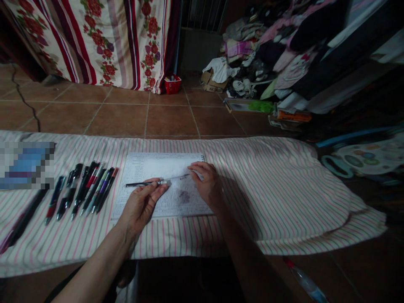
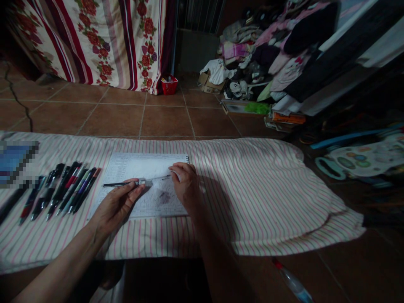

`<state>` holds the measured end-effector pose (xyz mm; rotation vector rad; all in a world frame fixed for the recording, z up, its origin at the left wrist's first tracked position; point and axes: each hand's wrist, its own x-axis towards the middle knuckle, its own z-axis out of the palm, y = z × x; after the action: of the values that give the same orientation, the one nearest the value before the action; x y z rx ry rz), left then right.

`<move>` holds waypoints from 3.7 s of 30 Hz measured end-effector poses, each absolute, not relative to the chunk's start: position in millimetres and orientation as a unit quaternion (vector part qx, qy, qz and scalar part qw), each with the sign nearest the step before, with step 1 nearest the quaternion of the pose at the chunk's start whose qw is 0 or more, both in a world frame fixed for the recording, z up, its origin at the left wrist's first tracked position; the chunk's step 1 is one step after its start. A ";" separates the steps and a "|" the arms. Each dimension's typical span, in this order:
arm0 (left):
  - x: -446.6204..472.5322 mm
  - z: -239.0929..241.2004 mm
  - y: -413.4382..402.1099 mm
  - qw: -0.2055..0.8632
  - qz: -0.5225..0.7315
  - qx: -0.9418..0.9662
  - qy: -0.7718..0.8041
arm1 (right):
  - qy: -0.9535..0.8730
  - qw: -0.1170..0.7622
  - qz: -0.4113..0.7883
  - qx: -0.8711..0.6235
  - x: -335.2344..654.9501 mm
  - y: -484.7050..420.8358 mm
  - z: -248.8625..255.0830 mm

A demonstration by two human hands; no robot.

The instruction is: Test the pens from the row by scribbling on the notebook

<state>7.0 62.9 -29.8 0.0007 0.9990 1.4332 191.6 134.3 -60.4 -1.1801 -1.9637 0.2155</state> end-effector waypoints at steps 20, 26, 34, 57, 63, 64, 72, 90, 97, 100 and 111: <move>14.0 -28.7 59.9 0.657 0.620 0.024 0.429 | -0.858 0.396 0.133 -0.299 161.1 109.7 -44.2; 15.2 -32.5 57.4 0.664 0.604 0.045 0.439 | -0.861 0.364 0.160 -0.317 159.7 109.6 -45.9; 13.7 -32.6 56.1 0.636 0.606 0.061 0.475 | -0.852 0.364 0.166 -0.338 160.3 111.4 -49.4; -19.1 -44.1 34.9 0.468 0.461 0.462 0.596 | -0.855 0.357 0.211 -0.312 153.6 117.4 -41.3; -21.9 -53.4 32.5 0.466 0.436 0.452 0.623 | -0.805 0.378 0.124 -0.441 169.8 135.1 -46.4; -23.0 -54.3 32.9 0.465 0.436 0.452 0.624 | -0.800 0.375 0.111 -0.456 173.7 137.8 -47.1; -24.8 -59.9 37.6 0.503 0.467 0.393 0.612 | -0.815 0.291 0.073 -0.495 186.7 144.1 -57.2; -19.9 -61.3 38.1 0.518 0.473 0.377 0.605 | -0.832 0.238 0.071 -0.496 178.5 143.4 -61.9; -20.3 -64.4 39.4 0.503 0.440 0.423 0.612 | -0.831 0.217 0.088 -0.504 177.6 144.9 -60.0; -19.4 -65.8 39.9 0.502 0.434 0.432 0.610 | -0.835 0.209 0.077 -0.503 176.7 144.1 -59.4; -12.8 -64.2 42.1 0.503 0.459 0.410 0.606 | -0.853 0.193 0.045 -0.483 177.5 143.0 -60.9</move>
<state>-12.8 42.1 -64.2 0.9893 1.4643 1.1094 177.5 143.0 -60.9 -1.3564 -2.3934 0.1266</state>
